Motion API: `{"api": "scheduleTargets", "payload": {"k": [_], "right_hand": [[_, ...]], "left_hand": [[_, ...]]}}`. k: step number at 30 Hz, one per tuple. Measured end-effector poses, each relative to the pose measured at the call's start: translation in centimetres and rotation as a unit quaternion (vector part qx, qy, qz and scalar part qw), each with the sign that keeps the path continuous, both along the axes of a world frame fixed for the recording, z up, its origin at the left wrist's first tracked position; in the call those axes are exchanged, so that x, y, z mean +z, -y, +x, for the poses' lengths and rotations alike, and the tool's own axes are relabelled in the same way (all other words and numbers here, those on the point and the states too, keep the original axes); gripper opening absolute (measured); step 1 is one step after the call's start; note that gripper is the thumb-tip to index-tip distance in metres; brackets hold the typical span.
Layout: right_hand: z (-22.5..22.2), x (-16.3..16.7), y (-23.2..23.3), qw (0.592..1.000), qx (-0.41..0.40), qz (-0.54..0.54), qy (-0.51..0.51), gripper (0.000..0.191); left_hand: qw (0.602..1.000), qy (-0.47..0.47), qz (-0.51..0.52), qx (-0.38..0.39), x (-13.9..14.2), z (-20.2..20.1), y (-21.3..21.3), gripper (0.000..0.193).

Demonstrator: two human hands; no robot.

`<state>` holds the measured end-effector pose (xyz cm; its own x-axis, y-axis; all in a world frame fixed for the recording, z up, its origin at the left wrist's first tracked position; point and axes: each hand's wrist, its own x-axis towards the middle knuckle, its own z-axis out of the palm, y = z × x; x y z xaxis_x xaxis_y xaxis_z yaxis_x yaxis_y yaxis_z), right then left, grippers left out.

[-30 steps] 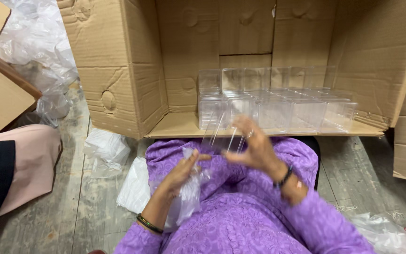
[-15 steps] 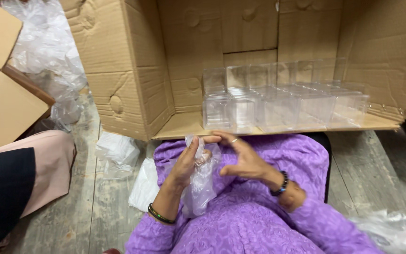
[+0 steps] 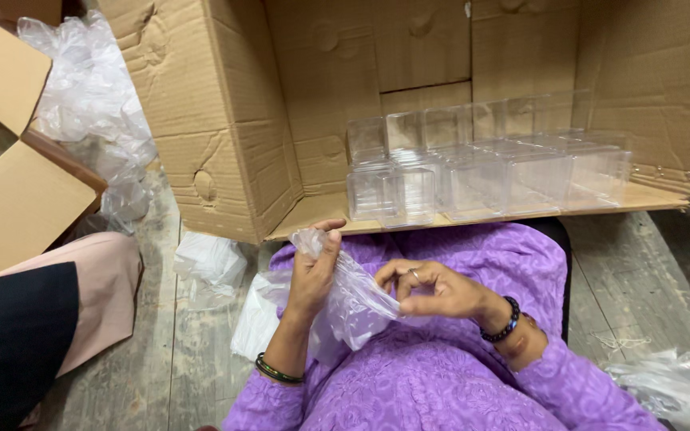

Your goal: The person sits on the floor and packs clear plastic boxes for storage. They place each box into a clear plastic bag, fold the bag closed, and set the wrapped box into a large cardboard box in front of them, repeating this for box after box.

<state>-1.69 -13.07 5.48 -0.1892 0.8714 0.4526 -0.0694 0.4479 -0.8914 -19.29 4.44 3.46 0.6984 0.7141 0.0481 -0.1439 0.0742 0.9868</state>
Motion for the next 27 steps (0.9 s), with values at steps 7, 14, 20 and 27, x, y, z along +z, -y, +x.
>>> {"api": "scheduleTargets", "payload": {"k": [7, 14, 20, 27], "right_hand": [[-1.4, -2.0, -4.7, 0.946, -0.144, -0.252, -0.145, 0.03], [-2.0, -5.6, -3.4, 0.963, -0.143, -0.197, -0.115, 0.017], [0.7, -6.3, -2.6, 0.889, -0.052, -0.268, -0.368, 0.015], [2.5, -4.8, 2.9, 0.92, -0.013, -0.349, -0.179, 0.023]], "left_hand": [[0.994, 0.026, 0.051, -0.095, 1.3, 0.7, 1.0, 0.039], [0.994, -0.095, 0.03, -0.052, 1.0, -0.8, 0.2, 0.045], [0.919, 0.028, -0.283, -0.274, -4.7, -2.9, -2.0, 0.044], [0.928, -0.091, -0.031, -0.361, -10.1, -6.5, -6.0, 0.038]]}}
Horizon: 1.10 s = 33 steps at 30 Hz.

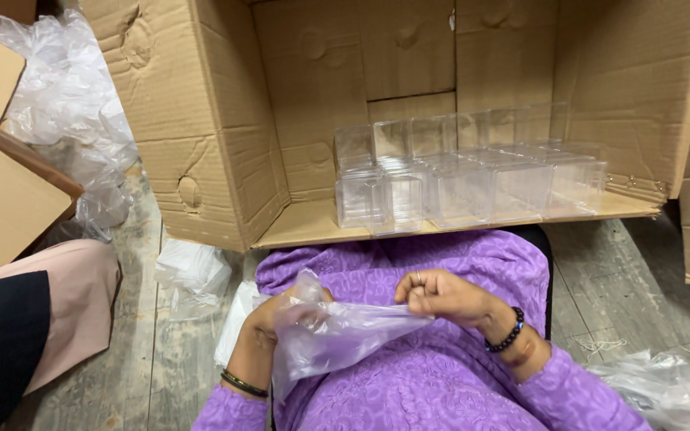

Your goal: The person sits on the floor and packs clear plastic boxes for storage. They place each box into a clear plastic bag, fold the bag closed, and set the wrapped box into a large cardboard box in front of them, repeating this for box after box.

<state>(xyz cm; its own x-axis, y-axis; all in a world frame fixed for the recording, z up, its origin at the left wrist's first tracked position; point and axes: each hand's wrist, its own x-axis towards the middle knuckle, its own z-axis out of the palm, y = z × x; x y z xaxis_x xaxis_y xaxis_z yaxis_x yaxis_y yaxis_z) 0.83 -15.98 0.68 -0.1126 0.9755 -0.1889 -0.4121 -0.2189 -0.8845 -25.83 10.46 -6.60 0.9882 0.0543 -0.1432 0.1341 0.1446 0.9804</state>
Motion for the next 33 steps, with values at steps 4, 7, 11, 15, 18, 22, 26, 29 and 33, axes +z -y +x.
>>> {"api": "scheduleTargets", "payload": {"k": [4, 7, 11, 15, 18, 22, 26, 29, 33], "right_hand": [[1.0, 0.6, -0.6, 0.972, -0.134, 0.001, 0.191, 0.025], [2.5, 0.9, -3.3, 0.749, -0.355, 0.035, 0.558, 0.018], [6.0, 0.8, -8.3, 0.56, -0.449, 0.042, 0.694, 0.023], [6.9, -0.2, -10.3, 0.609, -0.388, 0.0, 0.692, 0.022], [4.9, -1.3, -9.2, 0.698, -0.422, 0.074, 0.573, 0.022], [-1.4, -3.9, -9.6, 0.881, -0.373, 0.073, 0.28, 0.023], [-7.5, -8.1, -12.5, 0.925, -0.246, 0.04, 0.288, 0.039], [-9.1, -10.3, -14.1, 0.886, -0.1, 0.053, 0.45, 0.027], [-9.0, -10.0, -13.9, 0.869, -0.11, 0.085, 0.474, 0.027]], "left_hand": [[0.991, 0.007, -0.12, 0.059, 1.6, 3.1, -0.2, 0.052], [0.983, 0.096, -0.048, 0.15, 2.8, 10.3, -0.1, 0.037], [0.934, 0.164, -0.165, 0.27, 2.4, 19.8, -0.5, 0.033], [0.875, 0.111, -0.296, 0.368, 0.7, 22.1, -0.2, 0.036], [0.917, 0.1, -0.136, 0.362, -0.8, 18.6, -0.6, 0.041], [0.907, 0.066, -0.053, 0.413, -2.1, 8.9, -1.3, 0.044], [0.875, -0.005, -0.064, 0.479, -3.1, 0.1, -0.9, 0.047], [0.859, -0.039, -0.086, 0.502, -4.1, -3.0, 0.6, 0.05], [0.865, -0.057, -0.124, 0.482, -5.0, -4.5, 1.8, 0.055]]}}
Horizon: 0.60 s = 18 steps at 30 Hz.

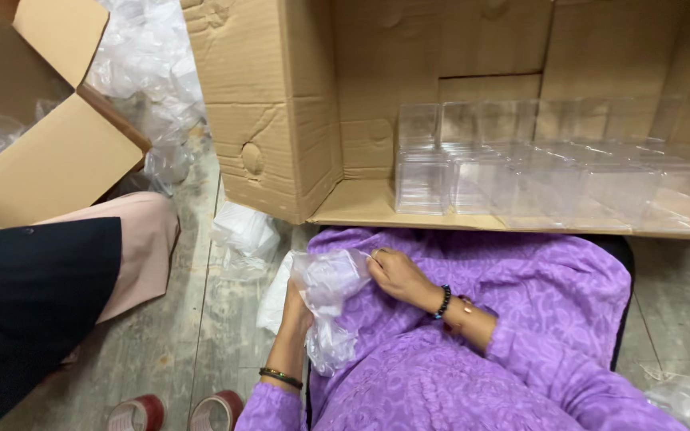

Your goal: The person sits on the floor and packs clear plastic boxes for storage. They place each box into a clear plastic bag, fold the bag closed, and set the wrapped box into a large cardboard box in front of them, repeating this for box after box.

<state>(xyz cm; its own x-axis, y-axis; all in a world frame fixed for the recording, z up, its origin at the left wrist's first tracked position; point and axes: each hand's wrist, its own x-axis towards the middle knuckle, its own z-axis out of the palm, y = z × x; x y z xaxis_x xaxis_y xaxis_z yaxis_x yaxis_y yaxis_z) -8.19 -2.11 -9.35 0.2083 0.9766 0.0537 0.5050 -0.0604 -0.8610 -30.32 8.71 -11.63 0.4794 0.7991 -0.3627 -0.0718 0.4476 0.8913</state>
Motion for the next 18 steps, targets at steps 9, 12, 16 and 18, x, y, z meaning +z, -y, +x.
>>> {"api": "scheduleTargets", "payload": {"k": [9, 12, 16, 18], "right_hand": [[-1.3, 4.0, -0.7, 0.959, 0.105, -0.012, -0.262, 0.016], [-2.5, 3.9, -1.2, 0.986, 0.14, 0.038, -0.081, 0.011], [-3.2, 4.0, -0.9, 0.988, 0.114, 0.032, 0.099, 0.017], [-2.7, 4.5, -0.6, 0.983, 0.089, 0.04, 0.158, 0.018]], "left_hand": [[0.94, 0.125, -0.173, -0.266, -0.3, -1.6, 1.7, 0.067], [0.936, 0.122, -0.213, -0.251, -1.0, -2.8, 4.2, 0.072], [0.965, 0.043, -0.258, 0.009, -0.7, -8.3, 1.6, 0.079], [0.967, 0.016, -0.226, 0.116, -0.5, -11.1, -1.1, 0.092]]}}
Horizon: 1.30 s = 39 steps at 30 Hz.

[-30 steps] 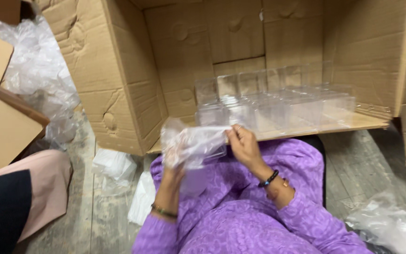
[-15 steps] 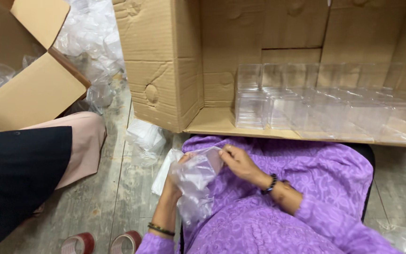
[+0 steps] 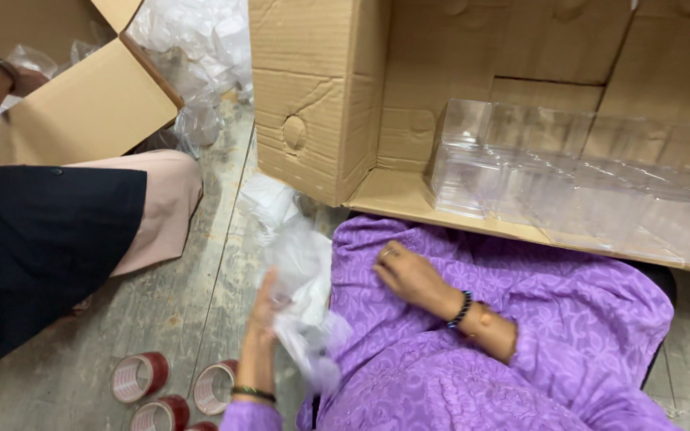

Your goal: The person sits on the floor and packs clear plastic boxes for storage. They place each box into a clear plastic bag, fold the bag closed, and set the wrapped box into a large cardboard box in front of them, repeating this for box after box.

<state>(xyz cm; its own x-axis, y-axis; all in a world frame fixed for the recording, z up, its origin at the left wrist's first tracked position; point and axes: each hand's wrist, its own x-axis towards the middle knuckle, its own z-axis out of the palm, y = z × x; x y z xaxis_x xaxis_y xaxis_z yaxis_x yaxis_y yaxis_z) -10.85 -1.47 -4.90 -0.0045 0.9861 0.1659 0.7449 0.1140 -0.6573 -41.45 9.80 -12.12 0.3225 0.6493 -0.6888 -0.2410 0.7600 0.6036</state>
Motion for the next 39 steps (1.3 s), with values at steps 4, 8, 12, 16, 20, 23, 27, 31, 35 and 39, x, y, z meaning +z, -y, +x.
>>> {"api": "scheduleTargets", "payload": {"k": [4, 8, 12, 16, 20, 23, 27, 31, 35, 39], "right_hand": [[3.2, 1.2, 1.4, 0.999, -0.031, 0.012, -0.003, 0.018], [4.4, 2.4, 2.4, 0.999, -0.039, 0.003, -0.003, 0.017], [4.8, 5.4, 2.4, 0.997, -0.077, -0.012, -0.019, 0.021], [3.8, 8.1, 1.6, 0.963, -0.017, 0.013, -0.269, 0.035], [2.5, 8.0, 1.0, 0.855, 0.069, -0.052, -0.512, 0.061], [3.0, 7.5, 2.6, 0.941, -0.141, -0.134, -0.276, 0.039], [5.4, 8.1, 5.7, 0.957, -0.052, 0.022, -0.285, 0.041], [7.0, 8.6, 6.5, 0.853, -0.102, 0.027, -0.511, 0.065], [8.5, 8.0, 5.9, 0.793, -0.145, 0.081, -0.586, 0.024], [9.3, 7.3, 7.1, 0.815, -0.164, 0.119, -0.543, 0.021]], "left_hand": [[0.977, -0.15, -0.039, 0.146, -0.3, -2.6, -3.9, 0.109], [0.942, -0.308, 0.054, 0.12, 0.2, -0.7, -6.9, 0.106], [0.657, -0.64, 0.371, -0.145, 4.1, 2.4, -9.7, 0.1], [0.858, -0.272, 0.401, -0.172, 10.3, 9.4, -4.5, 0.056], [0.891, 0.038, 0.448, -0.069, 14.9, 17.4, 1.4, 0.052], [0.805, -0.083, 0.586, 0.036, 16.5, 19.7, 1.6, 0.053], [0.849, -0.105, 0.517, -0.007, 15.9, 21.6, 2.5, 0.051], [0.826, -0.083, 0.552, -0.079, 14.8, 24.6, 5.5, 0.048], [0.741, -0.003, 0.663, -0.11, 15.2, 25.4, 6.0, 0.042], [0.874, 0.055, 0.44, -0.197, 15.3, 24.2, 5.6, 0.04]]}}
